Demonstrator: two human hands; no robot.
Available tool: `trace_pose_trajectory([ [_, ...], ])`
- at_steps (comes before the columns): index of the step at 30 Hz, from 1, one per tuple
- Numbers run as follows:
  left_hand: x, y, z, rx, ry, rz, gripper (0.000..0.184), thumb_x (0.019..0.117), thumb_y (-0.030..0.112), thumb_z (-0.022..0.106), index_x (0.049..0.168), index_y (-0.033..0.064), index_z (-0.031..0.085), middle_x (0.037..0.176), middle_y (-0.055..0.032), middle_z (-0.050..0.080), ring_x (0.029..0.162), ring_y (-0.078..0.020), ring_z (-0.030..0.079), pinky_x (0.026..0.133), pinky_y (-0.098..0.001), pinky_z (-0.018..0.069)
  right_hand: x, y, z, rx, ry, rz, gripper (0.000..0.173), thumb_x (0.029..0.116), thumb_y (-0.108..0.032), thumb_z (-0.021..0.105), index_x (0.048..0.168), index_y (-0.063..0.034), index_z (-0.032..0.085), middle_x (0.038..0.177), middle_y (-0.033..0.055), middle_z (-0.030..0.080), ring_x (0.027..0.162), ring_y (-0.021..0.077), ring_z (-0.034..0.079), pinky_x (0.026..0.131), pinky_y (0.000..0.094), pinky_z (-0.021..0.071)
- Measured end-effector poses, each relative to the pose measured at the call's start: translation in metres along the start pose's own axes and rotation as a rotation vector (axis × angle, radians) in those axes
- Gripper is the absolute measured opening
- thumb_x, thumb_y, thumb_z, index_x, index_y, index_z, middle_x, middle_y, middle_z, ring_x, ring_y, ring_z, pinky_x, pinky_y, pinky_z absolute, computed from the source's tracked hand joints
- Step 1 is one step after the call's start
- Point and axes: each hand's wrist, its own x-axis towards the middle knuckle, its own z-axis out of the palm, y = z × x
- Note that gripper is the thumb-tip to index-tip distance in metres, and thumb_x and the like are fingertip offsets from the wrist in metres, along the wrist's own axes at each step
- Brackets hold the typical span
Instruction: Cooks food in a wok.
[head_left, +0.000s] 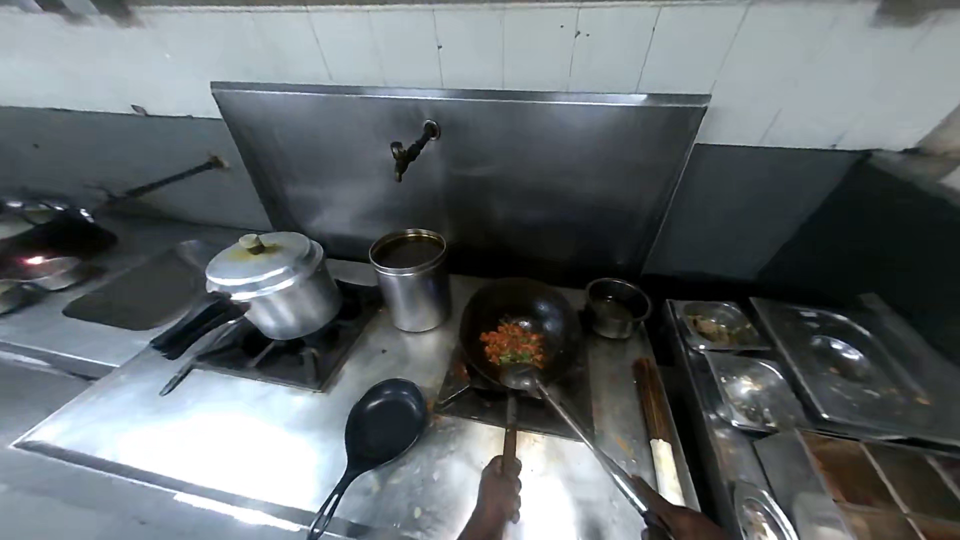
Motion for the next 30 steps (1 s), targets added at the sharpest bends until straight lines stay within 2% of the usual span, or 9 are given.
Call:
trace_pose_trajectory([
  [3,0.001,-0.003,-0.003,-0.022,-0.019,0.012,0.026,0.1103,0.024,0.049,0.122,0.0000,0.052,0.068,-0.0036,0.050,0.046,-0.0115,0.048,0.043,-0.0260,0.0455,0.059,-0.046,-0.002,-0.226,0.054,0.198,0.071,0.1034,-0.030,0.053,0.166,-0.0263,0.020,0.130,0.0257,0.063,0.115,0.0448,0.064,0.095,0.0604,0.0519],
  [8,0.003,-0.007,-0.009,-0.076,-0.061,0.017,0.025,0.1098,0.022,0.050,0.122,0.0007,0.052,0.069,-0.0034,0.050,0.047,-0.0112,0.048,0.044,-0.0256,0.0460,0.144,-0.088,0.014,-0.024,0.163,0.104,0.063,0.1058,-0.030,0.051,0.163,-0.0191,0.028,0.133,0.0204,0.064,0.119,0.0375,0.065,0.103,0.0542,0.0498],
  [13,0.006,-0.004,-0.020,-0.219,-0.180,-0.027,0.024,0.1097,0.020,0.050,0.124,0.0005,0.050,0.072,-0.0060,0.056,0.053,-0.0146,0.057,0.049,-0.0292,0.0532,0.094,-0.051,0.032,0.157,0.019,-0.002,0.070,0.1022,-0.029,0.058,0.164,-0.0239,0.026,0.111,0.0198,0.070,0.091,0.0353,0.069,0.086,0.0562,0.0542],
  [17,0.017,-0.003,-0.030,-0.513,-0.289,-0.105,0.023,0.1036,0.002,0.049,0.126,-0.0009,0.047,0.093,-0.0144,0.066,0.076,-0.0258,0.070,0.070,-0.0416,0.0624,0.043,-0.032,0.006,-0.129,0.023,0.158,0.069,0.1035,-0.030,0.055,0.165,-0.0249,0.025,0.123,0.0250,0.068,0.108,0.0445,0.067,0.094,0.0636,0.0514],
  [19,0.021,0.003,-0.031,-0.525,-0.320,-0.153,0.032,0.1005,-0.001,0.051,0.132,0.0016,0.047,0.098,-0.0151,0.067,0.072,-0.0231,0.068,0.064,-0.0374,0.0605,0.058,-0.052,-0.003,-0.253,0.075,0.272,0.069,0.1043,-0.030,0.053,0.165,-0.0271,0.021,0.130,0.0272,0.063,0.112,0.0463,0.066,0.093,0.0624,0.0523],
  [21,0.028,0.007,-0.028,-0.467,-0.334,-0.186,0.033,0.1007,0.004,0.053,0.133,0.0039,0.049,0.089,-0.0108,0.066,0.055,-0.0139,0.058,0.049,-0.0273,0.0518,0.097,-0.073,-0.002,-0.238,0.134,0.272,0.068,0.1042,-0.028,0.052,0.165,-0.0254,0.021,0.132,0.0255,0.062,0.114,0.0445,0.065,0.095,0.0598,0.0527],
  [25,0.036,0.016,-0.020,-0.312,-0.284,-0.244,0.016,0.1076,0.024,0.054,0.111,0.0078,0.055,0.061,0.0020,0.044,0.041,-0.0063,0.042,0.037,-0.0207,0.0409,0.145,-0.094,0.018,0.045,0.135,0.082,0.065,0.1048,-0.029,0.053,0.164,-0.0200,0.028,0.135,0.0192,0.063,0.120,0.0358,0.064,0.104,0.0540,0.0489],
  [29,0.033,0.021,-0.022,-0.222,-0.212,-0.240,0.015,0.1077,0.024,0.054,0.107,0.0083,0.053,0.059,0.0029,0.041,0.040,-0.0062,0.039,0.037,-0.0207,0.0388,0.093,-0.049,0.029,0.168,-0.001,0.002,0.069,0.1024,-0.030,0.057,0.164,-0.0249,0.026,0.113,0.0199,0.068,0.087,0.0347,0.069,0.082,0.0551,0.0553],
  [30,0.030,0.022,-0.025,-0.197,-0.189,-0.227,0.015,0.1076,0.023,0.054,0.107,0.0083,0.052,0.059,0.0030,0.041,0.040,-0.0060,0.039,0.037,-0.0204,0.0385,0.078,-0.033,0.028,0.174,-0.024,0.011,0.070,0.1017,-0.031,0.058,0.164,-0.0263,0.027,0.112,0.0195,0.069,0.086,0.0347,0.068,0.081,0.0557,0.0550],
])
